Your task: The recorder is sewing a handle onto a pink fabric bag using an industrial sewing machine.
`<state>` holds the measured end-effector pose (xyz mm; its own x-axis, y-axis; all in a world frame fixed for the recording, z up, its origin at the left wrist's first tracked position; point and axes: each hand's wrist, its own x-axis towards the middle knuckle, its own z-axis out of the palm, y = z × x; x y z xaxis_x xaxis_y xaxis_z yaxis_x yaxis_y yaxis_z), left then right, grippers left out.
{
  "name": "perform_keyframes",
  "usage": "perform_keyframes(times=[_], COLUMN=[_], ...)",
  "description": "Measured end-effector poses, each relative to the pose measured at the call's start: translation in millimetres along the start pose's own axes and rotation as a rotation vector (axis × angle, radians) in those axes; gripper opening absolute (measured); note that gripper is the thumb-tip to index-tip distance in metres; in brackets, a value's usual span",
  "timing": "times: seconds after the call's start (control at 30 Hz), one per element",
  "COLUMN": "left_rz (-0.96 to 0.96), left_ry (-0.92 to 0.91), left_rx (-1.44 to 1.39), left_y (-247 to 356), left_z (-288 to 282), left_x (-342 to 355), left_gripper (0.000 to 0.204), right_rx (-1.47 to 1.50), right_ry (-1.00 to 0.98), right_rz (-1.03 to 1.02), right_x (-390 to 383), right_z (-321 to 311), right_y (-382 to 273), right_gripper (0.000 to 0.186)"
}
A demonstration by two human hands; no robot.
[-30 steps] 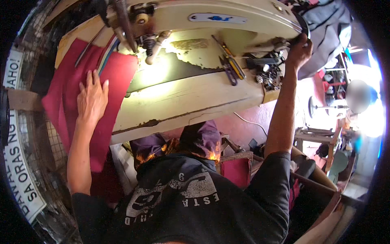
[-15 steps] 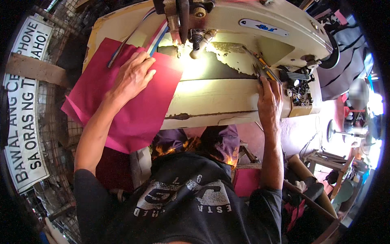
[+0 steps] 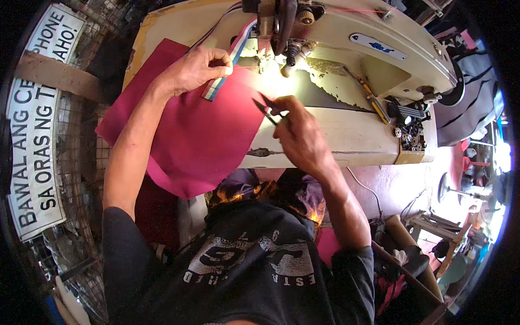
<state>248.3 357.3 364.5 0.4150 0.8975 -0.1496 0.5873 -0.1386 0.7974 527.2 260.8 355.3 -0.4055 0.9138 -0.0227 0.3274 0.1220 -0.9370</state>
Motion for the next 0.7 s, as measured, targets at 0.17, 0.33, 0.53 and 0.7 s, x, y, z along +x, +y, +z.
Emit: perform_keyframes(times=[0.17,0.33,0.53,0.7], left_rz=[0.02,-0.013,0.017,0.069], left_ry=[0.039,-0.026,0.045,0.311], left_rx=[-0.089,-0.092,-0.107,0.145], left_y=[-1,-1,3,-21], left_z=[-4,-6,-11,-48], left_x=[0,-2,-4,-31], left_gripper=[0.019,0.012,0.014,0.016], right_rx=[-0.17,-0.27,-0.144,-0.189], right_ry=[0.002,-0.001,0.037,0.122], right_rz=[0.042,0.017,-0.1,-0.212], right_x=[43,76,90,76], right_z=[38,57,74,85], right_y=[-10,0,7,3], right_gripper=[0.033,0.041,0.03,0.027])
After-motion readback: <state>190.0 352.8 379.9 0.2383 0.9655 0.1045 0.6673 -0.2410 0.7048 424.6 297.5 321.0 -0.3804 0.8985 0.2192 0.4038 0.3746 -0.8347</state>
